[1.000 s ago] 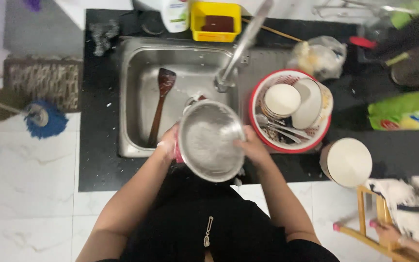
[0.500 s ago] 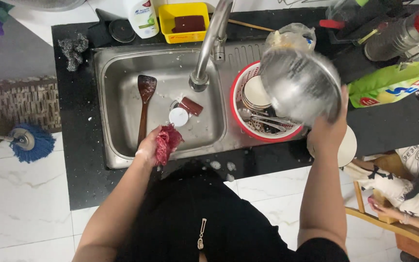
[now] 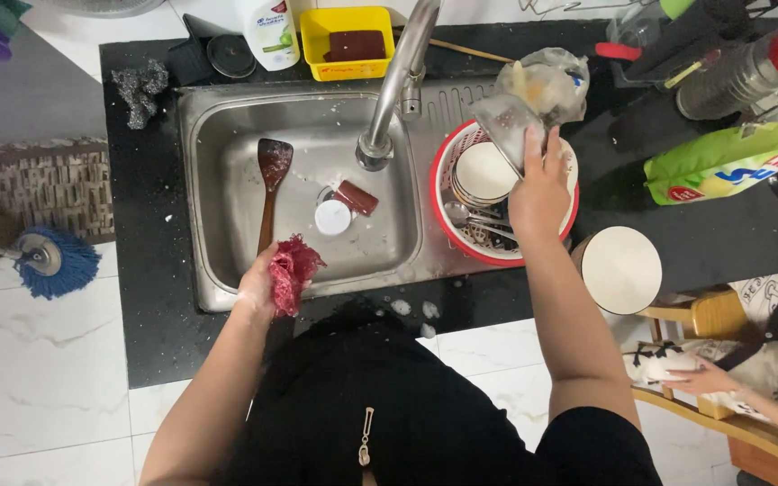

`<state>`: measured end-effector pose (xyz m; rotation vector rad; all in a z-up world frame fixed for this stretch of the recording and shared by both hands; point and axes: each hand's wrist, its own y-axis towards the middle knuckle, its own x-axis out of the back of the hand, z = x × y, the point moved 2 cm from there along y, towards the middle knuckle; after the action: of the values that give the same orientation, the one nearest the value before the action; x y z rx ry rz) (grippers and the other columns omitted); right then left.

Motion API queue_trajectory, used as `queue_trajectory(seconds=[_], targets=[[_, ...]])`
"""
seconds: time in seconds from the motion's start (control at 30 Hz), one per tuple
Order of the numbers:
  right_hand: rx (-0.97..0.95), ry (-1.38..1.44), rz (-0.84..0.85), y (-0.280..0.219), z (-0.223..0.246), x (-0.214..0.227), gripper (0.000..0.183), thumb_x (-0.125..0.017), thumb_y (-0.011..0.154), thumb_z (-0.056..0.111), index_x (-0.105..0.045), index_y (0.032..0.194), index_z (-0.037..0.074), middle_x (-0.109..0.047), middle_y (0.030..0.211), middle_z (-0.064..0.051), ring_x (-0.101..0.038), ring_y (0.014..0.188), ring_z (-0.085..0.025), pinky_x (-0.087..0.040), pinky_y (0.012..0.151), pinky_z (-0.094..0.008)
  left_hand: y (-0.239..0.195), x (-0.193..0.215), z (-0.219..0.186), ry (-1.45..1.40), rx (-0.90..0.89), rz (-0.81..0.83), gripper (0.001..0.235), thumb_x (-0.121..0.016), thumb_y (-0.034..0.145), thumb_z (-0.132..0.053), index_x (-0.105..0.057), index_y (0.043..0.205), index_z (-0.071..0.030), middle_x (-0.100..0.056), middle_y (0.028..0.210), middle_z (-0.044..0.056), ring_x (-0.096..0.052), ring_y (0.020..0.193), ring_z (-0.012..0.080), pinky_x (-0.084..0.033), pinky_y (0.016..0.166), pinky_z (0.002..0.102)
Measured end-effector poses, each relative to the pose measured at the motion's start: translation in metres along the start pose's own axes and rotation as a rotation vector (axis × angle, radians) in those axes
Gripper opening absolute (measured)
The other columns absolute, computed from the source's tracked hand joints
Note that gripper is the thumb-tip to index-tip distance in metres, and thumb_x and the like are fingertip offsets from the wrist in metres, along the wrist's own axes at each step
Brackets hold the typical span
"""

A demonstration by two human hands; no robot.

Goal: Washing dishes including bowls, plates, and spoons in a kitchen sink using a cloth and water.

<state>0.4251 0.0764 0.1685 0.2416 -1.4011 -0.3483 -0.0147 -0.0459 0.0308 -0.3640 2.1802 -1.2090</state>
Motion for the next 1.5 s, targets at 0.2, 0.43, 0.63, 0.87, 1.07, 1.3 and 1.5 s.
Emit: queue_trajectory(seconds=[0.2, 0.43, 0.63, 0.87, 1.07, 1.3, 1.5], targets=[[-0.159, -0.015, 0.191, -0.021, -0.006, -0.009, 0.085, -0.064, 0.088, -0.008, -0.035, 0.162, 0.023, -0.022, 0.165, -0.013, -0.039, 0.140, -0.053, -0.044, 0.109, -0.062, 0.016, 0.008, 0.007, -0.036, -0.009, 0.018, 0.063, -0.063, 0.093, -0.053, -0.059, 0.130, -0.002, -0.066, 0.123, 0.028, -0.068, 0.103, 0.0476, -0.060, 0.083, 0.059], [-0.124, 0.020, 0.165, -0.045, -0.012, -0.029, 0.091, -0.067, 0.081, -0.006, -0.033, 0.162, 0.017, -0.022, 0.163, -0.018, -0.033, 0.143, -0.055, -0.038, 0.111, -0.064, 0.026, 0.011, 0.000, -0.008, -0.019, 0.003, 0.061, -0.064, 0.092, -0.054, -0.060, 0.127, -0.004, -0.068, 0.118, 0.027, -0.070, 0.099, 0.0466, -0.061, 0.080, 0.057], [-0.037, 0.029, -0.009, -0.073, 0.000, -0.045, 0.094, -0.078, 0.066, -0.004, -0.043, 0.153, 0.004, -0.032, 0.154, -0.029, -0.037, 0.137, -0.059, -0.037, 0.114, -0.061, 0.048, 0.024, -0.009, 0.066, -0.031, 0.025, 0.060, -0.060, 0.094, -0.058, -0.059, 0.129, -0.009, -0.067, 0.120, 0.025, -0.070, 0.099, 0.0454, -0.062, 0.083, 0.057], [-0.019, 0.050, -0.069, -0.089, 0.024, -0.051, 0.103, -0.078, 0.065, 0.000, -0.036, 0.158, 0.016, -0.030, 0.153, -0.028, -0.033, 0.139, -0.061, -0.049, 0.106, -0.057, 0.041, 0.027, -0.025, 0.047, -0.052, 0.067, 0.066, -0.057, 0.096, -0.056, -0.050, 0.140, -0.007, -0.062, 0.129, 0.023, -0.069, 0.106, 0.0410, -0.063, 0.084, 0.050], [-0.020, 0.041, -0.004, -0.100, 0.022, -0.081, 0.110, -0.088, 0.058, 0.004, -0.040, 0.156, 0.015, -0.030, 0.153, -0.031, -0.027, 0.139, -0.064, -0.045, 0.112, -0.059, 0.042, 0.036, -0.038, 0.013, -0.043, 0.039, 0.060, -0.051, 0.098, -0.056, -0.052, 0.139, -0.012, -0.064, 0.122, 0.021, -0.071, 0.098, 0.0384, -0.064, 0.080, 0.050], [0.038, 0.107, 0.020, -0.104, 0.031, -0.071, 0.089, -0.090, 0.061, 0.006, -0.055, 0.144, -0.001, -0.031, 0.152, -0.039, -0.028, 0.138, -0.065, -0.033, 0.113, -0.066, 0.043, 0.057, -0.058, -0.161, -0.041, -0.038, 0.055, -0.057, 0.094, -0.059, -0.063, 0.120, -0.011, -0.071, 0.105, 0.020, -0.075, 0.081, 0.0360, -0.066, 0.068, 0.049], [0.085, 0.160, -0.083, -0.108, 0.029, -0.079, 0.101, -0.083, 0.064, 0.014, -0.043, 0.156, 0.006, -0.029, 0.151, -0.040, -0.028, 0.135, -0.067, -0.029, 0.112, -0.069, -0.001, 0.054, -0.087, -0.247, -0.175, -0.103, 0.042, -0.058, 0.092, -0.052, -0.068, 0.104, -0.012, -0.073, 0.095, 0.018, -0.072, 0.070, 0.0376, -0.063, 0.062, 0.052]])
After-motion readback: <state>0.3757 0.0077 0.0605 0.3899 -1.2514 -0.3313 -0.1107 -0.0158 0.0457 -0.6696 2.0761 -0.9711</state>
